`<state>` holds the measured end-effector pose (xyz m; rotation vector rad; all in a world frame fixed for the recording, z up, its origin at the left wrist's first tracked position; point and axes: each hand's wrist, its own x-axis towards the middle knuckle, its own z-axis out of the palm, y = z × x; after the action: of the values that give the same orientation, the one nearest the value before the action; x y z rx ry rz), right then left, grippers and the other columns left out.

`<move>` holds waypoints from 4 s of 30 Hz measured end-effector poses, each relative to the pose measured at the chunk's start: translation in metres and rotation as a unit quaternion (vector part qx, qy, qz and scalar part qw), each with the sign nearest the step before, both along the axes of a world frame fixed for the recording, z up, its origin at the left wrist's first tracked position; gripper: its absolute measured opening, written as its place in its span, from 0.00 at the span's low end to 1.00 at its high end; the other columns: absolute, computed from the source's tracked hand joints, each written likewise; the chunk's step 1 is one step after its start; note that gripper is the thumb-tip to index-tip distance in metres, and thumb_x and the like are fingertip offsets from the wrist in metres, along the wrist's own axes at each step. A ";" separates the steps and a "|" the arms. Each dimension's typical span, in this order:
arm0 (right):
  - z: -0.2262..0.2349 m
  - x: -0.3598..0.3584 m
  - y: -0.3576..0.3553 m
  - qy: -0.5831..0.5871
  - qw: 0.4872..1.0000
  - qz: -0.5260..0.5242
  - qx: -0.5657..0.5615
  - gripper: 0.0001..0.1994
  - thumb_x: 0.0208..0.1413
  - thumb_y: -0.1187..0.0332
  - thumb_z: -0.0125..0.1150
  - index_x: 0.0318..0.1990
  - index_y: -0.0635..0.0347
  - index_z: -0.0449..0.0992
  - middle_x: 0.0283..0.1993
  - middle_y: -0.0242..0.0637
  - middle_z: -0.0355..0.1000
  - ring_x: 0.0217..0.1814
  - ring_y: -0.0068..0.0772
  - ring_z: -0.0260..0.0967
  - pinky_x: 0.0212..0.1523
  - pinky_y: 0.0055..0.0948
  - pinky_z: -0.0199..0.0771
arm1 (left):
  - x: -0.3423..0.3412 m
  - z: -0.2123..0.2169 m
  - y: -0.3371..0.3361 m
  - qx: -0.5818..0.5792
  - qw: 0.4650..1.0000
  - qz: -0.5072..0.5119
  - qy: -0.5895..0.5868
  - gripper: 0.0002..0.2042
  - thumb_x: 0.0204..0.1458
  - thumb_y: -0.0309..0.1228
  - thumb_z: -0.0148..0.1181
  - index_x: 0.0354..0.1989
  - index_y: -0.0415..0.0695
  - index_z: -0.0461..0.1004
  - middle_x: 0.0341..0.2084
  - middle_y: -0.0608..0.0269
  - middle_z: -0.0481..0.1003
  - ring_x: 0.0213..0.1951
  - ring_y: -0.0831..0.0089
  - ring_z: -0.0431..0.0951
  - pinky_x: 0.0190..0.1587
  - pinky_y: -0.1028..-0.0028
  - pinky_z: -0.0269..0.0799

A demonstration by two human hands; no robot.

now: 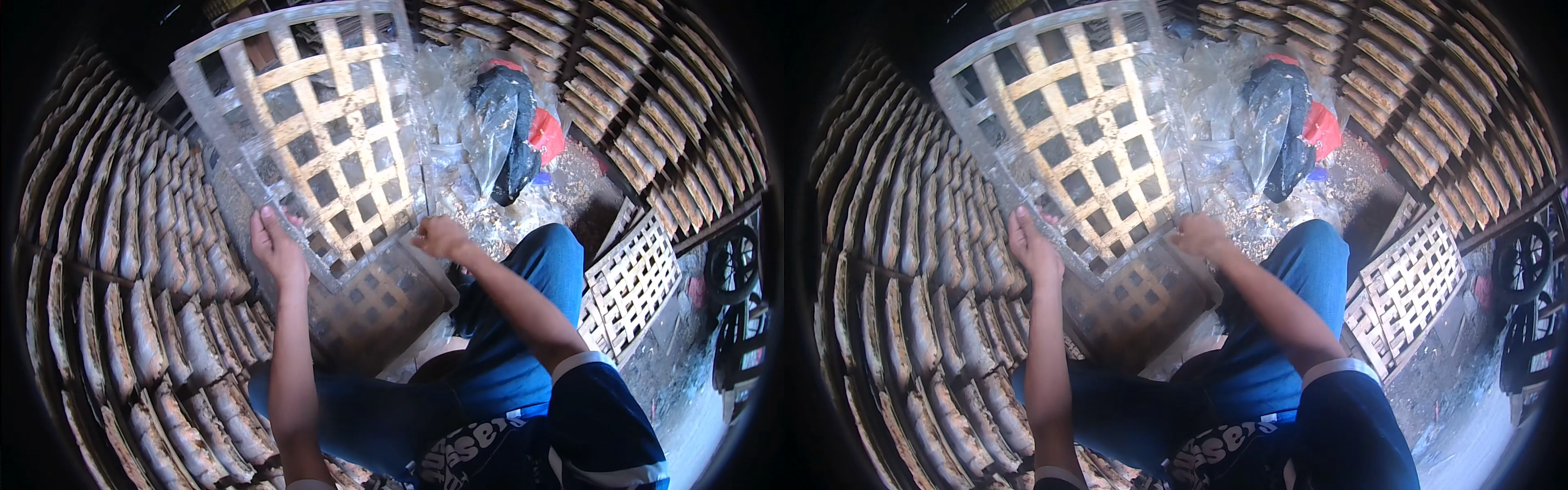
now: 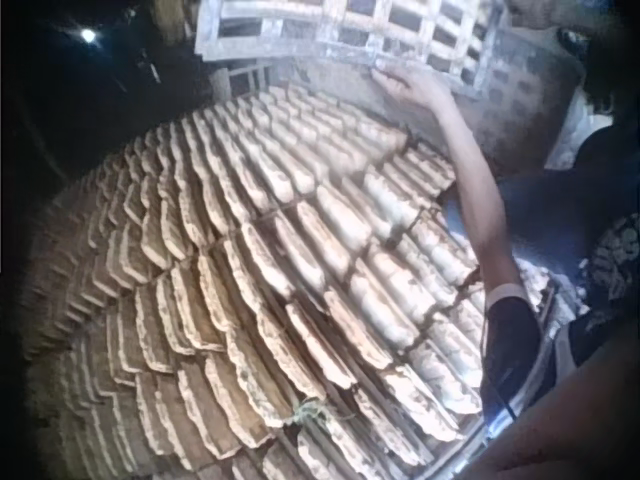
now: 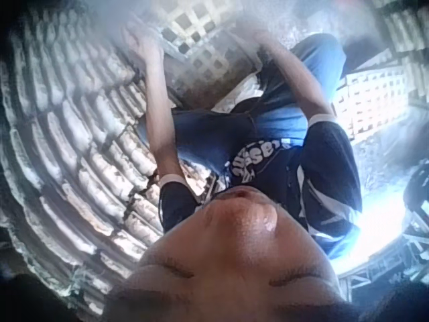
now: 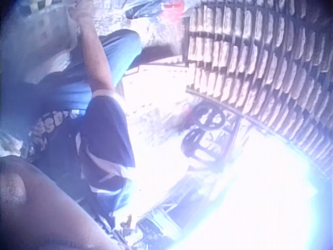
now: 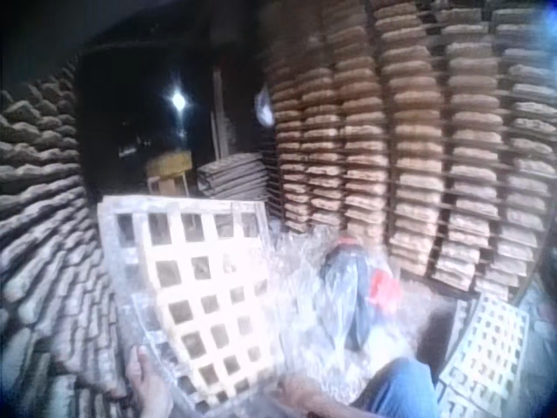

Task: The person assembles wooden lattice trays by placing a plastic sheet inside, filling them with grain, and stacking them. The person repeats this process for multiple trays.

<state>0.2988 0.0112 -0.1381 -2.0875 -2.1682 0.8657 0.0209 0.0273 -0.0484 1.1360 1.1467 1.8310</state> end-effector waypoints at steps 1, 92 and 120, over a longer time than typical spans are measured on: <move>-0.010 -0.014 -0.008 0.033 0.999 -0.030 -0.014 0.27 0.59 0.43 0.63 0.52 0.58 0.78 0.54 0.47 0.77 0.57 0.49 0.76 0.58 0.46 0.76 | -0.008 0.004 0.001 0.017 1.000 0.000 0.008 0.14 0.73 0.39 0.45 0.45 0.41 0.71 0.35 0.62 0.74 0.32 0.78 0.71 0.39 0.72 0.75; 0.075 0.146 0.041 0.102 0.876 -0.159 0.444 0.19 0.54 0.65 0.69 0.52 0.56 0.75 0.50 0.43 0.72 0.47 0.48 0.75 0.49 0.44 0.76 | -0.007 -0.019 -0.044 -0.011 0.997 -0.072 -0.034 0.15 0.72 0.38 0.47 0.38 0.39 0.71 0.30 0.60 0.73 0.26 0.76 0.70 0.31 0.71 0.72; 0.053 0.076 0.085 -0.092 0.833 0.150 0.525 0.12 0.53 0.64 0.69 0.42 0.54 0.75 0.40 0.33 0.71 0.41 0.37 0.76 0.36 0.36 0.78 | 0.002 -0.027 -0.039 -0.029 0.998 -0.015 -0.051 0.16 0.72 0.39 0.47 0.38 0.37 0.71 0.25 0.65 0.70 0.23 0.80 0.69 0.29 0.76 0.69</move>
<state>0.3744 0.0962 -0.0849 -1.2911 -2.2408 -0.5276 0.0226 -0.0116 -0.0756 1.0106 1.1104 1.7994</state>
